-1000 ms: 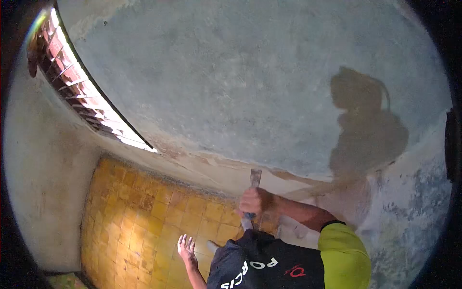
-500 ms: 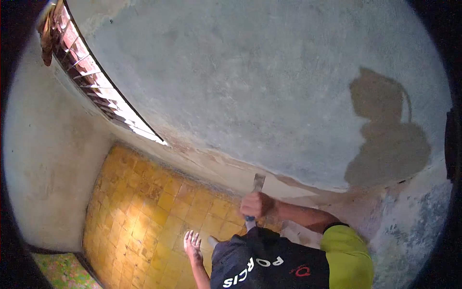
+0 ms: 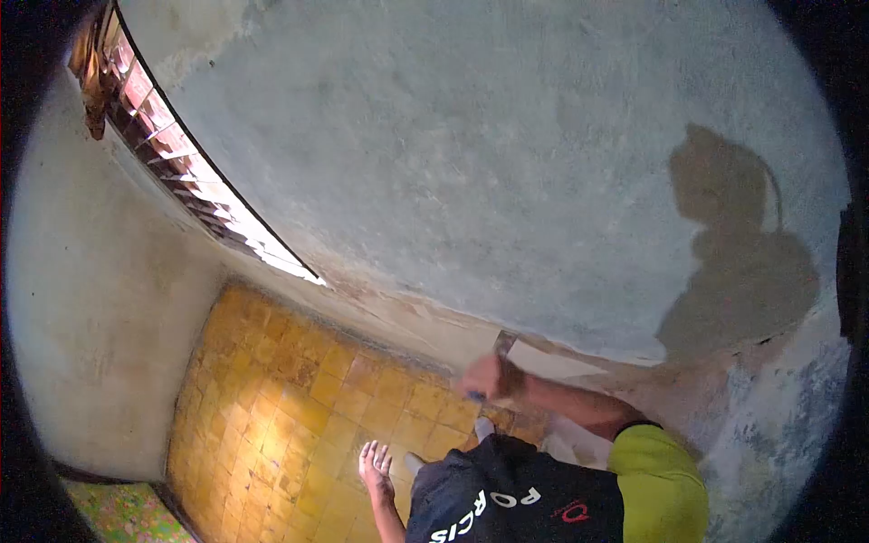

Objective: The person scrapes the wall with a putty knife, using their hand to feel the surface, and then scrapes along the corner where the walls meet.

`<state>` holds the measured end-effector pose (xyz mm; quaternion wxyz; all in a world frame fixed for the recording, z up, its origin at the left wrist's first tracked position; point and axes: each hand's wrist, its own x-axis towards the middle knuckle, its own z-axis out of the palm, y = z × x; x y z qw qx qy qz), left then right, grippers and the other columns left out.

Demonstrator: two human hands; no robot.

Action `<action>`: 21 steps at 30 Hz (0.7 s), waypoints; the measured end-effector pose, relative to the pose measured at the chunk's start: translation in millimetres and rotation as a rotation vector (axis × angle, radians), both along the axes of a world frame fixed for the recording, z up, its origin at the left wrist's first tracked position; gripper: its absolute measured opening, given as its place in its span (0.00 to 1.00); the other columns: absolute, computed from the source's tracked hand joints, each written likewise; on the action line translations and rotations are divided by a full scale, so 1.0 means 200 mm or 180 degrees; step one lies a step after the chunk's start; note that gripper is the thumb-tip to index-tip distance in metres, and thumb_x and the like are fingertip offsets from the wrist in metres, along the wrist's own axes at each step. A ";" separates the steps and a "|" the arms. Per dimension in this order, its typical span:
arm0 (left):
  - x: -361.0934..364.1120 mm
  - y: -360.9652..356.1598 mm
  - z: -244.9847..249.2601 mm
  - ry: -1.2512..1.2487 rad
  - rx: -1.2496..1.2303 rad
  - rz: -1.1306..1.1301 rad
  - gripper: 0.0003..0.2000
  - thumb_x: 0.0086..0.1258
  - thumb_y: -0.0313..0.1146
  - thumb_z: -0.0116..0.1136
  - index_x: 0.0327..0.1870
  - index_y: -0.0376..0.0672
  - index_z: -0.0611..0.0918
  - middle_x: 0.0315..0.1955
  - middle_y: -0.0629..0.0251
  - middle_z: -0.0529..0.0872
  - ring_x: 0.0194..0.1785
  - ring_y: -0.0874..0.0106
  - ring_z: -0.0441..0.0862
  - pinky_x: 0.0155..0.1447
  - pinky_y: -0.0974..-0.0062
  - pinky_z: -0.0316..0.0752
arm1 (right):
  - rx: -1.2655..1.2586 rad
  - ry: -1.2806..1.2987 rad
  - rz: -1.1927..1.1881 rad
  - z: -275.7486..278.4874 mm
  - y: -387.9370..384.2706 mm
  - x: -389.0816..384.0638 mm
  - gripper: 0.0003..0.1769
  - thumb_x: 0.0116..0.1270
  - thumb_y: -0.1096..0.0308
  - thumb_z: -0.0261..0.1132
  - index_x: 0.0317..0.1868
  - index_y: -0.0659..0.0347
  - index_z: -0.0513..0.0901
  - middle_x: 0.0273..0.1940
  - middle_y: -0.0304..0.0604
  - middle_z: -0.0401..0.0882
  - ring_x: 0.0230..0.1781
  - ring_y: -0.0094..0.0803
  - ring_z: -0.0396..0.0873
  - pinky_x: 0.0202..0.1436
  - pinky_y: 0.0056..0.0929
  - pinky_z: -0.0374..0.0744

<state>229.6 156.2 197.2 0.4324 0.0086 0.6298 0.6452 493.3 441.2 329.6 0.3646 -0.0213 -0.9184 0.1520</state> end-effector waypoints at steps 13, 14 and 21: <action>-0.03 -0.03 0.02 -0.0052 0.0065 0.0217 0.22 0.74 0.39 0.52 0.65 0.42 0.69 0.63 0.58 0.75 0.60 0.61 0.78 0.59 0.62 0.73 | 0.0711 0.0484 0.0113 0.08 0.05 0.12 0.17 0.54 0.64 0.73 0.21 0.55 0.71 0.20 0.33 0.64 0.20 0.28 0.70 0.21 0.29 0.67; -0.05 -0.04 -0.02 -0.0124 0.0087 0.0232 0.22 0.74 0.39 0.53 0.65 0.42 0.69 0.63 0.58 0.75 0.60 0.61 0.78 0.59 0.63 0.73 | 0.0700 0.0362 0.0121 0.07 0.05 0.13 0.18 0.56 0.64 0.74 0.21 0.55 0.71 0.20 0.34 0.63 0.20 0.28 0.69 0.20 0.29 0.67; -0.04 0.01 0.04 0.0036 -0.0008 0.0024 0.22 0.75 0.39 0.48 0.66 0.40 0.67 0.63 0.59 0.75 0.63 0.56 0.76 0.61 0.60 0.73 | 0.0506 0.0315 0.0380 0.20 -0.02 0.13 0.17 0.55 0.72 0.71 0.19 0.58 0.68 0.20 0.36 0.64 0.18 0.31 0.69 0.18 0.29 0.65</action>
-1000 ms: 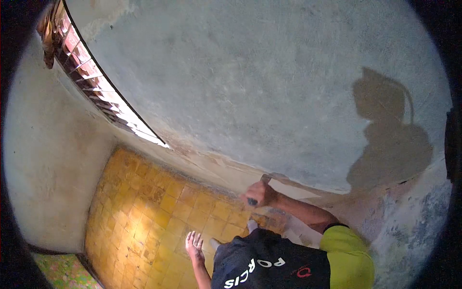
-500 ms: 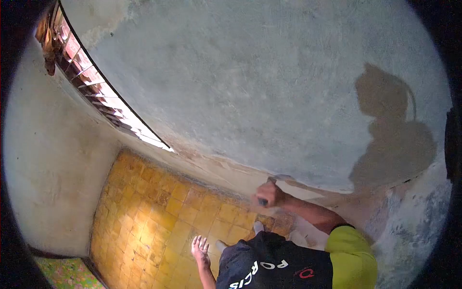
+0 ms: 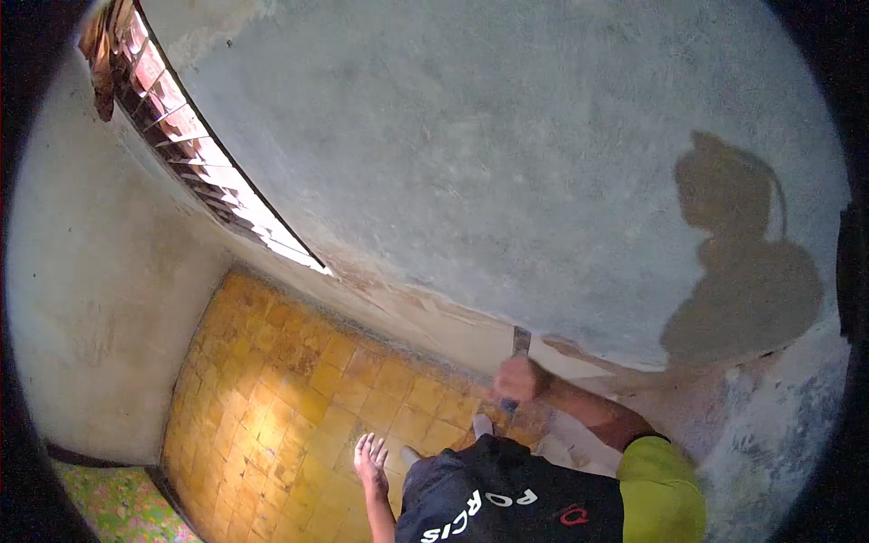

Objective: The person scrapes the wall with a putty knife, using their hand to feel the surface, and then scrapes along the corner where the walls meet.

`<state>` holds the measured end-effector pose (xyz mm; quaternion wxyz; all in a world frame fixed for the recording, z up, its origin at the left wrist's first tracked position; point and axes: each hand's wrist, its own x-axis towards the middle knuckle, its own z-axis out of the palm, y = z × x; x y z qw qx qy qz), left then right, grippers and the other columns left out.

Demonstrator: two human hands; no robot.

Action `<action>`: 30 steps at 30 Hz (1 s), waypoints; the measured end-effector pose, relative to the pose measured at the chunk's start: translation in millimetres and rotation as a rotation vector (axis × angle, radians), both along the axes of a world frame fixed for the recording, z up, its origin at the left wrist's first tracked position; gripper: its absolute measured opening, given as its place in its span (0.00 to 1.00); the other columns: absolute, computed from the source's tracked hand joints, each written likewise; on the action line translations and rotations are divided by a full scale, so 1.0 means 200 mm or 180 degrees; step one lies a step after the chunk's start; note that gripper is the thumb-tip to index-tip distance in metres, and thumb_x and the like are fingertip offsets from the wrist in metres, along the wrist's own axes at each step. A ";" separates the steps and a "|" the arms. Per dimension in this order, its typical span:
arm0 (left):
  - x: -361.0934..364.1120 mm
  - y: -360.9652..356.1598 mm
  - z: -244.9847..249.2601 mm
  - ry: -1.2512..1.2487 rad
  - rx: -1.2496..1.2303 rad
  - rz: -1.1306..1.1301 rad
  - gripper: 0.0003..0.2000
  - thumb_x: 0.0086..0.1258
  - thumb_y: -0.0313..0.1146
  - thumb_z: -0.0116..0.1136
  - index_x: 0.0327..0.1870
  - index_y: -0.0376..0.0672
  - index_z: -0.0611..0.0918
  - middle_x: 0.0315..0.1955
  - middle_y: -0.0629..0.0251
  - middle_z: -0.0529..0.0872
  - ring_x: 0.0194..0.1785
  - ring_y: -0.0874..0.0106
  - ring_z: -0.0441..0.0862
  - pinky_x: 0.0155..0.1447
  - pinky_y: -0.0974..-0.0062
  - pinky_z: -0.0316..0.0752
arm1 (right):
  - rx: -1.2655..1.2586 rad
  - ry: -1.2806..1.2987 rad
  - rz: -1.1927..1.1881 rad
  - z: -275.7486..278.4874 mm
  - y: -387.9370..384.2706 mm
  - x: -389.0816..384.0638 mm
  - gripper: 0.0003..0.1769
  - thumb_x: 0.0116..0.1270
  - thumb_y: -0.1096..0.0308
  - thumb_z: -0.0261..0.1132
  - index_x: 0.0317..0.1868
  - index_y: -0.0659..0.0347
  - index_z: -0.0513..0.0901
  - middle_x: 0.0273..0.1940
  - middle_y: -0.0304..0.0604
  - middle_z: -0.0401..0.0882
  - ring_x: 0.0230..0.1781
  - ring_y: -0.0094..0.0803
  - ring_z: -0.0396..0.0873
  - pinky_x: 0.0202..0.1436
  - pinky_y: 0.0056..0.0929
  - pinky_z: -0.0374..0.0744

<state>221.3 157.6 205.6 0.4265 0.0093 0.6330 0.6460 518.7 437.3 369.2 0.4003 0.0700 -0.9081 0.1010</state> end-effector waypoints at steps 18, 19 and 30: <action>0.02 -0.03 -0.05 -0.0032 0.0122 0.0209 0.21 0.76 0.37 0.48 0.66 0.40 0.68 0.62 0.57 0.75 0.60 0.56 0.77 0.60 0.61 0.76 | -0.0253 -0.0509 -0.0246 -0.09 0.05 -0.09 0.12 0.60 0.65 0.69 0.23 0.56 0.76 0.19 0.37 0.70 0.20 0.33 0.76 0.19 0.33 0.71; 0.03 -0.02 -0.04 -0.0030 0.0132 0.0199 0.21 0.76 0.37 0.48 0.66 0.40 0.68 0.62 0.57 0.75 0.60 0.55 0.77 0.60 0.61 0.76 | 0.0000 -0.0361 -0.0324 -0.09 0.01 -0.13 0.08 0.60 0.63 0.68 0.25 0.54 0.79 0.19 0.36 0.71 0.20 0.33 0.76 0.19 0.32 0.73; 0.07 -0.16 -0.04 -0.0050 -0.0030 0.0369 0.21 0.76 0.37 0.47 0.66 0.39 0.67 0.63 0.57 0.74 0.60 0.57 0.78 0.60 0.61 0.75 | 0.0122 -0.0371 0.0186 0.04 -0.07 -0.17 0.17 0.57 0.67 0.71 0.18 0.55 0.71 0.17 0.36 0.68 0.17 0.31 0.73 0.20 0.29 0.71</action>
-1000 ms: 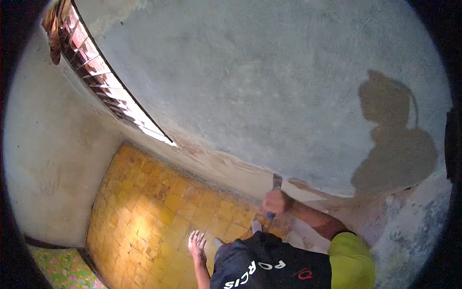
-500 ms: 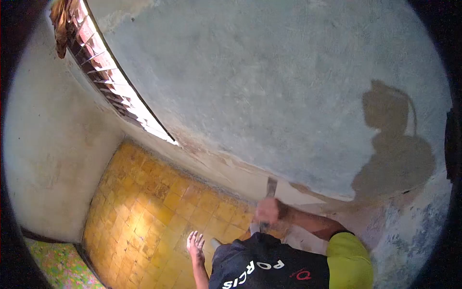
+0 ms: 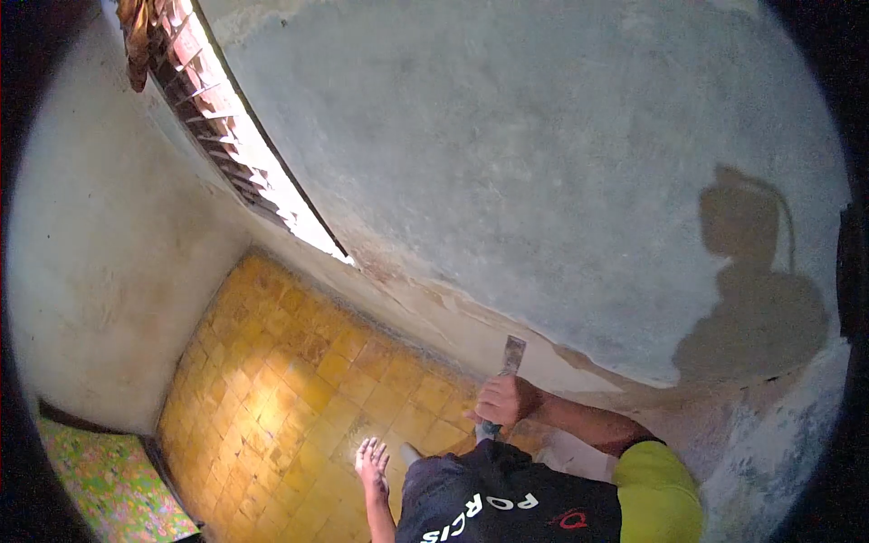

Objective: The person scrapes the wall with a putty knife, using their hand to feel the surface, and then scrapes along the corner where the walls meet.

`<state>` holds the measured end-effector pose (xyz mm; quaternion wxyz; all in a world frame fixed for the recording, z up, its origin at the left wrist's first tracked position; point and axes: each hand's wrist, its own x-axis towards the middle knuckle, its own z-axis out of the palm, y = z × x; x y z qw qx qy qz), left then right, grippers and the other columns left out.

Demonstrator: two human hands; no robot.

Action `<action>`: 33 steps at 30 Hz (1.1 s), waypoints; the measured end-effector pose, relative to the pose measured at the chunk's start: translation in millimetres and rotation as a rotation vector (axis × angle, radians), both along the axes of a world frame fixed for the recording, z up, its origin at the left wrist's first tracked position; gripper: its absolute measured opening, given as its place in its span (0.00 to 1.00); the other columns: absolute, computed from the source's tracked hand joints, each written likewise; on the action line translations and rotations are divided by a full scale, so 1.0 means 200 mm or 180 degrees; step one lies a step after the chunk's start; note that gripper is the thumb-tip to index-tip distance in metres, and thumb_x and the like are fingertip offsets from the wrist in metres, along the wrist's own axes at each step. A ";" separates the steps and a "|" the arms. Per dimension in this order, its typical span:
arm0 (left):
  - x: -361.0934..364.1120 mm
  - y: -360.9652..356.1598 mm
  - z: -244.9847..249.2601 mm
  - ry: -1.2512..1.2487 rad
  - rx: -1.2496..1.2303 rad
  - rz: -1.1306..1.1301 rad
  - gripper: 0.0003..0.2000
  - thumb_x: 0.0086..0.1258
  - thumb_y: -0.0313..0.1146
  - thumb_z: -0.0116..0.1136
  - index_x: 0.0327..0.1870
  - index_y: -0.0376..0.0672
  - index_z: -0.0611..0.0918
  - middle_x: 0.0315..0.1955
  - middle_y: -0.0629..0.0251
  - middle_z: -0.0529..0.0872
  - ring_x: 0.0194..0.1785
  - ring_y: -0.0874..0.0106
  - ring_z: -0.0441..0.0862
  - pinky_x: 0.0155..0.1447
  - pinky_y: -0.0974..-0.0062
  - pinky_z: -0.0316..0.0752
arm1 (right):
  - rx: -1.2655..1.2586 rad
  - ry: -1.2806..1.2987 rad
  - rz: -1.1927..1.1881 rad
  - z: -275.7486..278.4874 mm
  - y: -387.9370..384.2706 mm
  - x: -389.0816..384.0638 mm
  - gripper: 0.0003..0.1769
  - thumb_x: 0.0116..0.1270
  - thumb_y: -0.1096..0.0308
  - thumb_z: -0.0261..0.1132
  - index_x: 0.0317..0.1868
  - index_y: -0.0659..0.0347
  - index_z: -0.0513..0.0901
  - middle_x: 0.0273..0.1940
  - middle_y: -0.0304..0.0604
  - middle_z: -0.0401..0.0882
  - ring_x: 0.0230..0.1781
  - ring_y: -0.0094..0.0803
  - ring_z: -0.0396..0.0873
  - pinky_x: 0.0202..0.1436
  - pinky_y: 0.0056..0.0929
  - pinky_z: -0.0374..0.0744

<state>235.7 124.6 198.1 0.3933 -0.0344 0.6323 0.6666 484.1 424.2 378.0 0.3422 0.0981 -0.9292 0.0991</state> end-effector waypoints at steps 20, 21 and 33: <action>-0.03 -0.12 -0.02 -0.0089 0.0072 0.0322 0.19 0.75 0.38 0.51 0.64 0.43 0.70 0.60 0.62 0.77 0.58 0.66 0.79 0.57 0.66 0.73 | -0.0074 0.0202 -0.0174 -0.12 0.14 -0.16 0.11 0.57 0.69 0.70 0.22 0.55 0.76 0.17 0.40 0.70 0.15 0.33 0.73 0.18 0.33 0.70; -0.03 -0.12 -0.01 -0.0099 0.0106 0.0322 0.19 0.74 0.38 0.52 0.64 0.44 0.70 0.60 0.62 0.77 0.59 0.66 0.79 0.58 0.66 0.72 | -0.0109 0.0024 -0.0367 -0.15 0.18 -0.17 0.10 0.58 0.69 0.69 0.22 0.55 0.77 0.17 0.41 0.71 0.15 0.33 0.74 0.18 0.32 0.70; -0.24 -0.21 0.01 0.0583 0.0416 0.0411 0.21 0.72 0.36 0.53 0.64 0.44 0.68 0.62 0.63 0.74 0.55 0.67 0.79 0.52 0.70 0.71 | -0.3283 -0.1886 -0.1678 -0.66 -0.45 -0.22 0.20 0.62 0.58 0.66 0.44 0.67 0.74 0.40 0.61 0.78 0.45 0.58 0.76 0.46 0.47 0.74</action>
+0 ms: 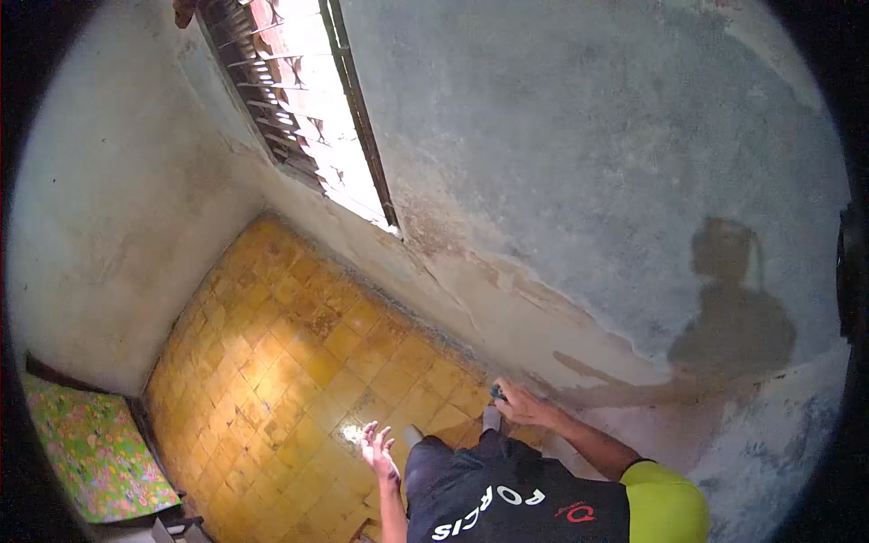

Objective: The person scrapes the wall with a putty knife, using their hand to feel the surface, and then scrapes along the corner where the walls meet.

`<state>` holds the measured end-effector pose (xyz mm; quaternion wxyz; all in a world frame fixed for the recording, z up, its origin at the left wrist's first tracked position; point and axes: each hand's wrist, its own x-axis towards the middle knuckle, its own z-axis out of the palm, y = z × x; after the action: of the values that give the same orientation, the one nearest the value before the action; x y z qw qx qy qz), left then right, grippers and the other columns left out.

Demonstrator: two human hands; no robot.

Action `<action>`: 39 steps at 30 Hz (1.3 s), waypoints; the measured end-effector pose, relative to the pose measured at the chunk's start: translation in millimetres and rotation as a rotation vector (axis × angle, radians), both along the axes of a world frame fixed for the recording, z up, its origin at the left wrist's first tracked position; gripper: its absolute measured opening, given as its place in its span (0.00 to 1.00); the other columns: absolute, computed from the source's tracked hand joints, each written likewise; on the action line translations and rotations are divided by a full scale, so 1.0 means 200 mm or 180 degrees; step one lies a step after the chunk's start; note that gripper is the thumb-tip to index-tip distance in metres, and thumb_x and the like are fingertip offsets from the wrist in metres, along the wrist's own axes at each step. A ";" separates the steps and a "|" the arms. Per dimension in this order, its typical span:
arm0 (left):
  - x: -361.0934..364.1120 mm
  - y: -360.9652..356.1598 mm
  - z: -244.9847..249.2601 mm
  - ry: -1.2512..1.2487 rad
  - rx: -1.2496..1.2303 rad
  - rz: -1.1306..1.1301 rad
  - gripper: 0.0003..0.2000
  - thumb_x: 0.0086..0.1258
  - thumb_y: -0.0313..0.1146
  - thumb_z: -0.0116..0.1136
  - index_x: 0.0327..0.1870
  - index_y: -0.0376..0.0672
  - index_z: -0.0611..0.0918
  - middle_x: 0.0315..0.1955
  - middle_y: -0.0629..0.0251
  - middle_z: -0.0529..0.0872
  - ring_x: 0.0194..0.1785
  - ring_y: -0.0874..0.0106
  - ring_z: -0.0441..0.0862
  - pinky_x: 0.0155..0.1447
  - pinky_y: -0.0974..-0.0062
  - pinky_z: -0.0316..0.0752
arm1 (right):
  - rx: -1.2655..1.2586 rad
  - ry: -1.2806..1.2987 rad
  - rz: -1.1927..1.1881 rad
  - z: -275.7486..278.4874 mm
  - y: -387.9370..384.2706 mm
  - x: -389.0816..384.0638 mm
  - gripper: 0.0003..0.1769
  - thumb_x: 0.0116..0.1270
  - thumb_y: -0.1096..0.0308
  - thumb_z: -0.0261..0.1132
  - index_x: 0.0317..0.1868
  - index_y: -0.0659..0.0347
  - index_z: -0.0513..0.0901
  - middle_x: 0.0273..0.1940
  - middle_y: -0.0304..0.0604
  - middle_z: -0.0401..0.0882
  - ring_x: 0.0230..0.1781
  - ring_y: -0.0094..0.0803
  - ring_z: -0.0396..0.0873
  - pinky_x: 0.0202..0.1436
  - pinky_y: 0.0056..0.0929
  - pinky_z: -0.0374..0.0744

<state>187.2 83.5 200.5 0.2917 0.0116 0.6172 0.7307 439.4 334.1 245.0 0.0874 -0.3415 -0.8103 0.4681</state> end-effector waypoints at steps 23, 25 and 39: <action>-0.53 0.53 0.10 -0.0185 0.0417 -0.2483 0.26 0.74 0.37 0.48 0.71 0.46 0.60 0.73 0.60 0.58 0.64 0.63 0.74 0.58 0.64 0.73 | -0.2398 0.1367 -0.3556 -0.09 -0.92 -0.04 0.15 0.74 0.57 0.55 0.47 0.60 0.70 0.26 0.38 0.73 0.15 0.20 0.67 0.17 0.23 0.69; -0.45 0.60 0.08 -0.0408 0.0417 -0.2831 0.30 0.74 0.36 0.48 0.74 0.49 0.53 0.76 0.60 0.52 0.68 0.61 0.70 0.61 0.61 0.71 | -0.1971 0.1259 -0.3383 -0.03 -1.01 -0.08 0.16 0.75 0.54 0.55 0.46 0.61 0.70 0.25 0.36 0.71 0.15 0.19 0.66 0.18 0.22 0.68; 0.31 1.06 0.35 0.1851 0.0939 -0.4814 0.43 0.72 0.31 0.54 0.78 0.49 0.37 0.78 0.52 0.40 0.79 0.55 0.46 0.76 0.60 0.53 | -0.0142 0.0628 -0.4052 0.06 -1.10 0.21 0.21 0.62 0.62 0.71 0.52 0.66 0.80 0.35 0.42 0.83 0.31 0.27 0.81 0.35 0.28 0.78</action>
<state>248.2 294.9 271.0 0.5290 0.6512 0.3911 0.3783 481.9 114.9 257.0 0.4151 -0.7125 -0.4274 0.3706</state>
